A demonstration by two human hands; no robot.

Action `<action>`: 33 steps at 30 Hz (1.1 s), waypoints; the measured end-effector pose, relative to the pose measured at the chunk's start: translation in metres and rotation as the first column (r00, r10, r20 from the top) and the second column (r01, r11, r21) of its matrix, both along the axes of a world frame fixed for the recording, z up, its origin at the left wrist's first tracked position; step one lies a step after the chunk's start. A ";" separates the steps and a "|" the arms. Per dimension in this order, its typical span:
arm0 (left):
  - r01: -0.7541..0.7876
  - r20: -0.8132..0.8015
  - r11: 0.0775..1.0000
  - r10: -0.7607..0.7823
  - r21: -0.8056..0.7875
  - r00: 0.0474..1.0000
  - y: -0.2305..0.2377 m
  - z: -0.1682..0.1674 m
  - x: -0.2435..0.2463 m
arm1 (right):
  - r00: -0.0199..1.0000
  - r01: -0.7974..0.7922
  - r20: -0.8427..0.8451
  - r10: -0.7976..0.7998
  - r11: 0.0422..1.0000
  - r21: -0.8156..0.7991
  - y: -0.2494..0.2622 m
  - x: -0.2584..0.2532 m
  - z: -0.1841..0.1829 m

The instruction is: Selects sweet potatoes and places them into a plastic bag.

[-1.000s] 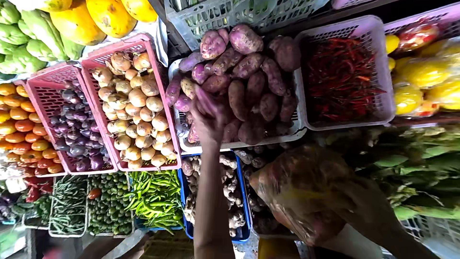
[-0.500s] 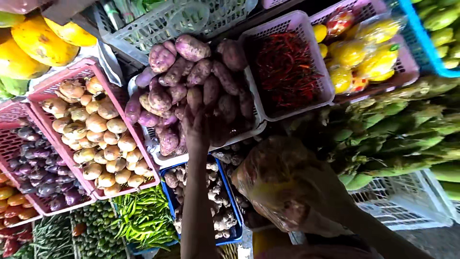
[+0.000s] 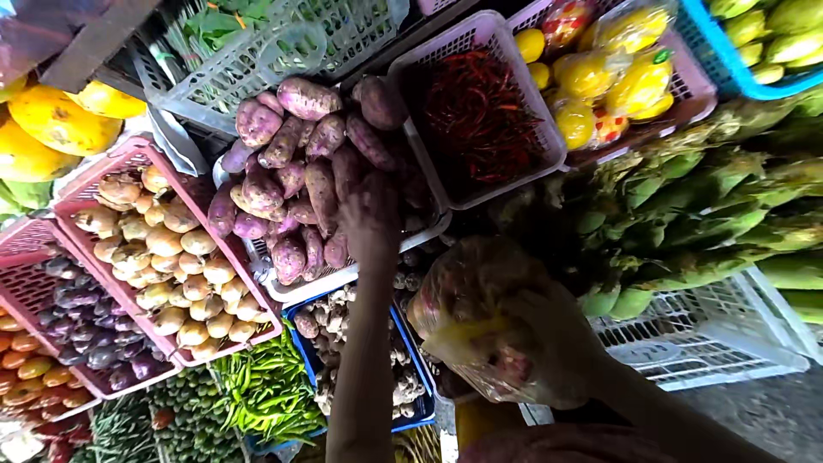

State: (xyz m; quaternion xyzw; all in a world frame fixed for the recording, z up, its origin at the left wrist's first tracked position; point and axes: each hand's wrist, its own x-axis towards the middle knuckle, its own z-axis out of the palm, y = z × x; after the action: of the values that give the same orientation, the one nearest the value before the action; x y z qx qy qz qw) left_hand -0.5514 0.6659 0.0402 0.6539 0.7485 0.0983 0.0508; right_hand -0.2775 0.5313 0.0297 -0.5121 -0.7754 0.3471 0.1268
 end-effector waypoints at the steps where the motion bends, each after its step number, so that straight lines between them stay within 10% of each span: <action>1: 0.053 -0.023 0.996 -0.055 -0.068 0.998 0.004 -0.006 0.016 | 1.000 0.000 0.007 0.000 1.000 0.004 -0.001 0.000 0.000; 10: -0.129 -0.133 0.991 0.123 -0.041 0.984 0.014 -0.077 0.061 | 1.000 0.003 0.027 -0.003 1.000 0.011 0.001 -0.001 -0.002; 19: -0.093 -0.040 0.992 0.090 -0.084 0.995 0.010 -0.054 0.058 | 0.999 -0.022 0.024 0.021 0.999 0.036 0.000 -0.001 -0.003; 24: 0.137 -0.116 0.990 -0.140 -0.035 0.983 0.025 -0.060 0.044 | 0.999 -0.030 0.031 0.028 0.998 0.054 0.004 0.001 -0.003; 33: 0.340 -0.281 0.849 -0.469 -0.405 0.837 0.051 -0.034 0.043 | 1.000 0.002 0.001 -0.002 0.994 0.110 0.005 0.002 -0.008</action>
State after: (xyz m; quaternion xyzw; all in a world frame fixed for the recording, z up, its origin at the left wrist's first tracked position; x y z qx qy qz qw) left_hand -0.5085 0.7170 0.0059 0.7869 0.5918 -0.1698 0.0405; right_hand -0.2759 0.5363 0.0219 -0.5052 -0.7929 0.3035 0.1545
